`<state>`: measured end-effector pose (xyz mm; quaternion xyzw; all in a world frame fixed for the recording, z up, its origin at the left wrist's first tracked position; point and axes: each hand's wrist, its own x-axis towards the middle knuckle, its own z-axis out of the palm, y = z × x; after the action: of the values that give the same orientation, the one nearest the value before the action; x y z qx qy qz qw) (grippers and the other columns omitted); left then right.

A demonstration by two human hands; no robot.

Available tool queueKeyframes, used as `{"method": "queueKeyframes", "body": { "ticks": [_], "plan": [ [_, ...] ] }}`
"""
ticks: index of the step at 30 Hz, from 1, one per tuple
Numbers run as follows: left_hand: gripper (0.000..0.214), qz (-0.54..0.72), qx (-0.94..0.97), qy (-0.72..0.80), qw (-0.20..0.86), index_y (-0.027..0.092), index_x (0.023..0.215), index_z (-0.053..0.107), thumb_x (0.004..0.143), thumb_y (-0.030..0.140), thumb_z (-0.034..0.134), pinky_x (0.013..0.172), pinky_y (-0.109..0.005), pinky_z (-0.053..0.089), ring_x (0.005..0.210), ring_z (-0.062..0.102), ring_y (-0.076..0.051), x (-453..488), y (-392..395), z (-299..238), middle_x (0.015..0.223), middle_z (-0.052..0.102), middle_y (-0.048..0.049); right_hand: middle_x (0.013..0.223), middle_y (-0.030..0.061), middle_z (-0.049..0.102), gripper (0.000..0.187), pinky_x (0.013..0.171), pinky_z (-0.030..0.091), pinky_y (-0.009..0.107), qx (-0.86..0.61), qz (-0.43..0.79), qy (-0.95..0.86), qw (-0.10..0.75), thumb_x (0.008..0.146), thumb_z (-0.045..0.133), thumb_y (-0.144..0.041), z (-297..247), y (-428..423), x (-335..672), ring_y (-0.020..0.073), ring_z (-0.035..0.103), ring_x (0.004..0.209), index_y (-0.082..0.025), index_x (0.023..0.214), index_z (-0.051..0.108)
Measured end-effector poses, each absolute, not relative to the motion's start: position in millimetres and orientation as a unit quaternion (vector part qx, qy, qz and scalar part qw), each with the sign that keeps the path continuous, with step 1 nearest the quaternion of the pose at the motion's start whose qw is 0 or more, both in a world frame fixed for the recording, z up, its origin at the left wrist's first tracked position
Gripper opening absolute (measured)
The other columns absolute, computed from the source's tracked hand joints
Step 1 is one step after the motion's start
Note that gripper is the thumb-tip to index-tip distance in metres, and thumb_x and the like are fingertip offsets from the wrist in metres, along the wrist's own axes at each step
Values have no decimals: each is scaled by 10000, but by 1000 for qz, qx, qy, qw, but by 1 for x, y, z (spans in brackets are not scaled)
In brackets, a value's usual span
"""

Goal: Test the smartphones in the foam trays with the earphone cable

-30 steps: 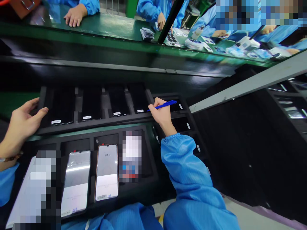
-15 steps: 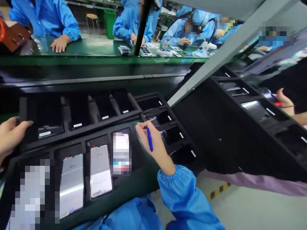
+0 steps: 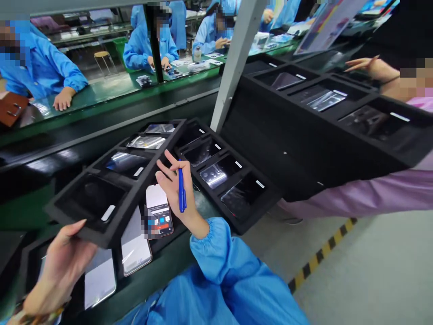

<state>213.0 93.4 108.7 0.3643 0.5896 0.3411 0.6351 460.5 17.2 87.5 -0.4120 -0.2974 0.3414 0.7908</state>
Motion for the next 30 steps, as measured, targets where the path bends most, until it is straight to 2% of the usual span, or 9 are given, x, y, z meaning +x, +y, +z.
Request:
{"method": "queueKeyframes", "body": {
  "ticks": [6,11,13,16,19,24,25,28,30],
  "plan": [
    [616,129,394,318,852,389,1344,777,772,541,949,1193,-569,574,1480,636,-375,305,-1,76,1430,758,-90,1638,-11,653,491,1216,575,572,-487,284,-111,818,874,905,-602,59,-65,485,332,640,1501,-320,975,516],
    [1342,-151,558,-15,816,492,1798,218,736,592,1031,1237,-650,509,1547,573,-434,339,-24,77,1842,337,-168,1509,-1,746,468,998,675,524,-546,227,-84,802,721,956,-354,57,-125,542,335,703,1402,-323,935,540],
    [1321,-183,646,-89,736,441,1817,209,774,623,999,1317,-620,436,1622,483,-433,340,-10,97,1845,343,-153,1467,17,768,546,893,682,465,-580,189,-82,788,614,981,-278,54,-136,572,326,757,1281,-311,897,515],
    [844,-183,744,-131,629,360,1735,478,996,623,789,1340,-498,442,1627,495,-367,326,19,141,1761,505,-112,1384,77,794,614,755,656,436,-629,89,-52,771,547,993,-335,43,-146,625,291,808,962,-298,872,474],
    [608,-163,829,-63,532,315,1579,662,1030,552,770,1262,-416,540,1452,679,-328,291,51,180,1651,638,-95,1328,138,780,670,806,645,533,-682,-128,-72,717,528,1001,-326,39,-157,668,296,801,824,-306,892,438],
    [481,13,906,261,332,342,1482,710,1084,598,620,1169,-402,596,1347,738,-320,202,123,182,1501,751,-48,1366,109,786,458,1067,556,794,-693,-391,-243,555,672,943,-305,48,-155,639,518,756,1207,-354,860,529],
    [544,52,895,337,287,319,1431,733,1041,681,623,1163,-429,595,1324,741,-351,183,142,172,1462,770,-58,1461,68,756,376,1117,564,759,-702,-328,-301,556,779,918,-307,48,-150,617,483,732,1303,-382,954,594],
    [716,97,817,539,181,258,1391,723,967,799,520,1102,-511,610,1185,772,-406,127,198,131,1347,807,-106,1250,94,842,236,964,653,680,-655,-211,-474,550,911,872,-326,42,-124,542,405,830,1054,-316,947,639],
    [723,97,765,619,147,227,1373,710,943,773,510,1126,-530,590,1209,765,-419,98,226,104,1357,800,-126,1194,124,845,185,937,668,609,-618,-36,-539,570,1100,648,-431,38,-103,501,379,822,1138,-274,1002,664]
  ]
}}
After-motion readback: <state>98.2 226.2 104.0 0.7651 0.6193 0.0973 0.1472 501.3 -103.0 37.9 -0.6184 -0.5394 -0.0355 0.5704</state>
